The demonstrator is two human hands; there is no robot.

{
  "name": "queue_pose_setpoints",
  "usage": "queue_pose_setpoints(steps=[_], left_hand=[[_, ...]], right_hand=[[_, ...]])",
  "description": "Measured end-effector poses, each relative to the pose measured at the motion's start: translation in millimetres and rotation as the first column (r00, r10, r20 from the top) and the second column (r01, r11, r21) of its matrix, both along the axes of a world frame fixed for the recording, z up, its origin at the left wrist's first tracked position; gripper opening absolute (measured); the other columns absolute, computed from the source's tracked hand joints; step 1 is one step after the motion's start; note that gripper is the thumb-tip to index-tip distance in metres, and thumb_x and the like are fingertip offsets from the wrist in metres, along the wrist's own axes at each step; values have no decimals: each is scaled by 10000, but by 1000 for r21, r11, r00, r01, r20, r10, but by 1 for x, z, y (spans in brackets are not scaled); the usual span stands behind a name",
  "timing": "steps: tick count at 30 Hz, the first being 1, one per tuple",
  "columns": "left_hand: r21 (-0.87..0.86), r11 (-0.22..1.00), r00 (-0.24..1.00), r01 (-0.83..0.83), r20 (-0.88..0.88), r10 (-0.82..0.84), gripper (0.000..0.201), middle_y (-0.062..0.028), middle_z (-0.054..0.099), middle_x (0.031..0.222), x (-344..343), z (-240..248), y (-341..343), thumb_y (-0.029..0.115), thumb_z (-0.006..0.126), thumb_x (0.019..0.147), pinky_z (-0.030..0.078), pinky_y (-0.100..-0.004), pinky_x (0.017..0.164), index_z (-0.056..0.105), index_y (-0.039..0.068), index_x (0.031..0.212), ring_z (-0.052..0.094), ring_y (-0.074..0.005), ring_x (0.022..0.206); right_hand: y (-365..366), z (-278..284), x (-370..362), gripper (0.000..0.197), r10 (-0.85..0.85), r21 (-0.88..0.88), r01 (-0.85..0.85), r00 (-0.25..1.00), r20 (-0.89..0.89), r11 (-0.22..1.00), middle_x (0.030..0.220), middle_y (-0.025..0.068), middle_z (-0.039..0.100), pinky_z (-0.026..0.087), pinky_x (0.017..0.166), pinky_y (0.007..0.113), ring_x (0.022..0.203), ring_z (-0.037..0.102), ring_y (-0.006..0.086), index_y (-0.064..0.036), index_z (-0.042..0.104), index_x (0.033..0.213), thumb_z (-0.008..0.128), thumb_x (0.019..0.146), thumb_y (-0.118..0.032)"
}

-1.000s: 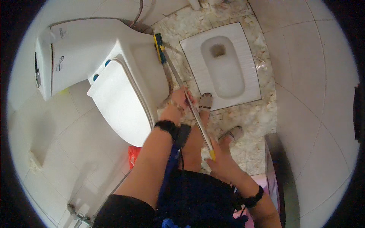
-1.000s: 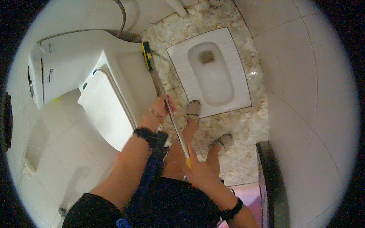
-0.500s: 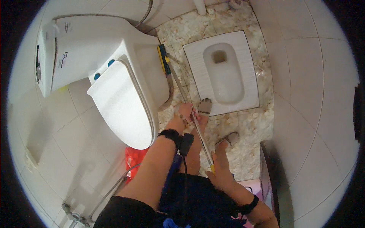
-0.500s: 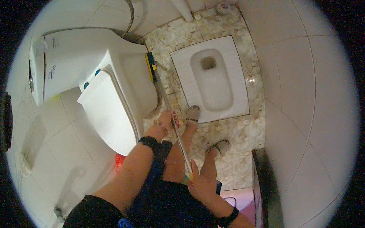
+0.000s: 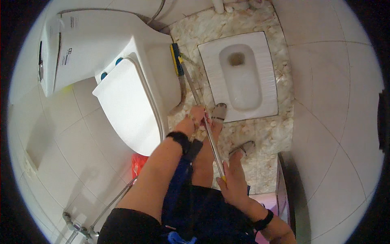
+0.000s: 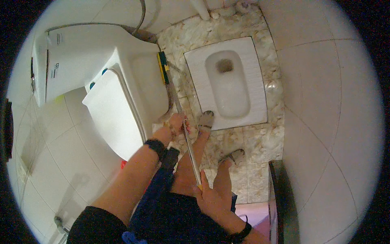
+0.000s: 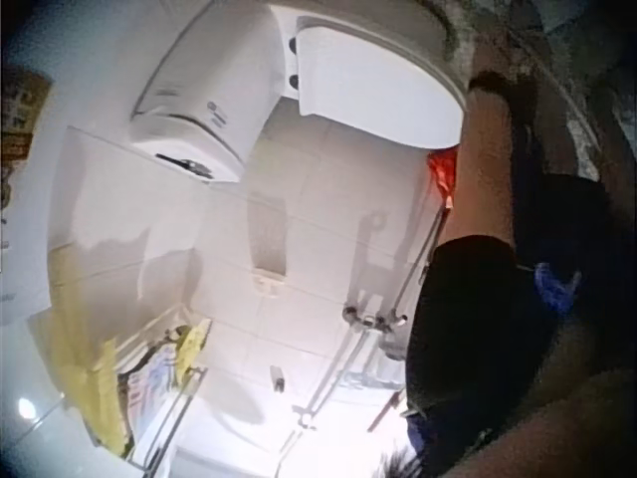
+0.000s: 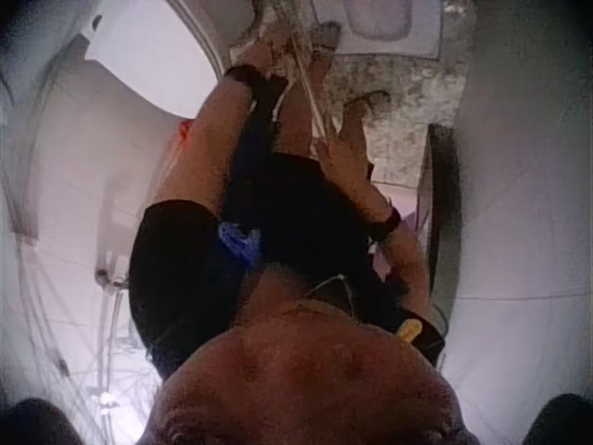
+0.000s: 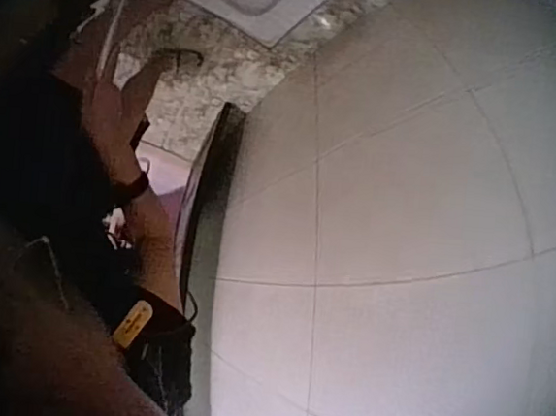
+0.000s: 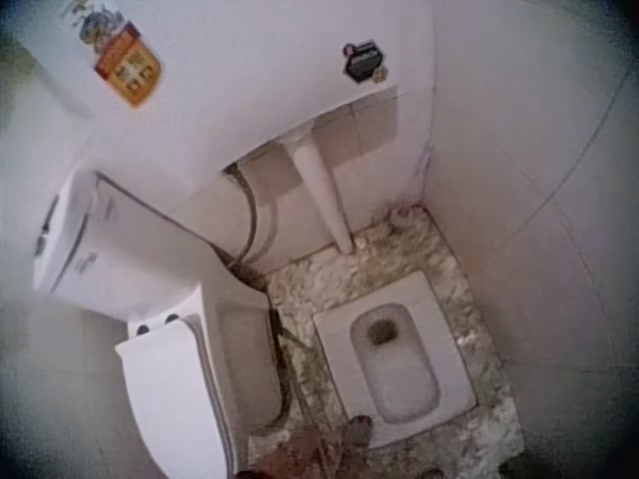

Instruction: Cleaning a bathroom including scrubbing a squat toilet with a squeegee and rinsing the area with a shower head.

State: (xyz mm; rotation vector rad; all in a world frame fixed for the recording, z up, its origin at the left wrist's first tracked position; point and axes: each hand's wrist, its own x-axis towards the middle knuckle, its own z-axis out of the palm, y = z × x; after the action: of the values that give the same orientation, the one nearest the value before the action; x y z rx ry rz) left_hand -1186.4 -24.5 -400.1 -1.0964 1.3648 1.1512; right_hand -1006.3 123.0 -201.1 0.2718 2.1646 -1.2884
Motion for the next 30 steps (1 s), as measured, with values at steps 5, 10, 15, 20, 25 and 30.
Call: queue_pose_setpoints(steps=[5,10,15,20,25,30], left_hand=[[-53,998,999,-38,27,40,188,-92,470,608,11,-4,4,250,384,873,453,-432,464,402,70,822,491,-254,459],[-881,461,579,108,-321,-750,342,-136,553,654,175,-66,-39,305,385,866,479,-356,484,484,3,739,555,-227,492],[-93,995,973,40,228,-18,305,-102,579,663,157,35,-3,264,399,864,466,-340,554,528,15,744,566,-238,519],[-82,995,997,64,-24,-67,300,-95,513,534,28,23,9,224,394,860,456,-337,478,498,47,641,563,-252,499],[18,956,948,293,127,-293,218,-100,580,751,93,23,-14,175,377,862,423,-339,536,467,37,719,570,-251,668],[-158,287,301,945,78,-950,258,-153,590,883,122,124,2,185,488,779,459,-352,710,541,10,961,570,-265,846]], right_hand=[[6,-16,24,620,-46,-66,56,989,141,996,1282,317,226,233,970,454,1193,208,469,46,256,1233,566,719,-108],[14,37,78,613,115,-163,-34,849,515,986,942,250,544,406,754,504,872,507,439,-104,193,1312,494,811,-291],[27,47,102,615,160,-188,-29,656,738,982,885,235,565,439,665,498,754,548,439,-95,178,1307,491,822,-307],[4,-14,39,514,-51,108,50,999,6,993,1028,268,492,366,789,487,953,455,423,-101,402,1224,536,768,-299],[-9,-17,121,554,98,89,-102,994,46,991,911,246,552,401,736,492,832,523,423,-133,317,1286,517,788,-270],[23,70,108,594,94,-139,18,650,754,990,751,280,563,433,613,489,688,551,439,-156,151,1319,466,836,-296]])
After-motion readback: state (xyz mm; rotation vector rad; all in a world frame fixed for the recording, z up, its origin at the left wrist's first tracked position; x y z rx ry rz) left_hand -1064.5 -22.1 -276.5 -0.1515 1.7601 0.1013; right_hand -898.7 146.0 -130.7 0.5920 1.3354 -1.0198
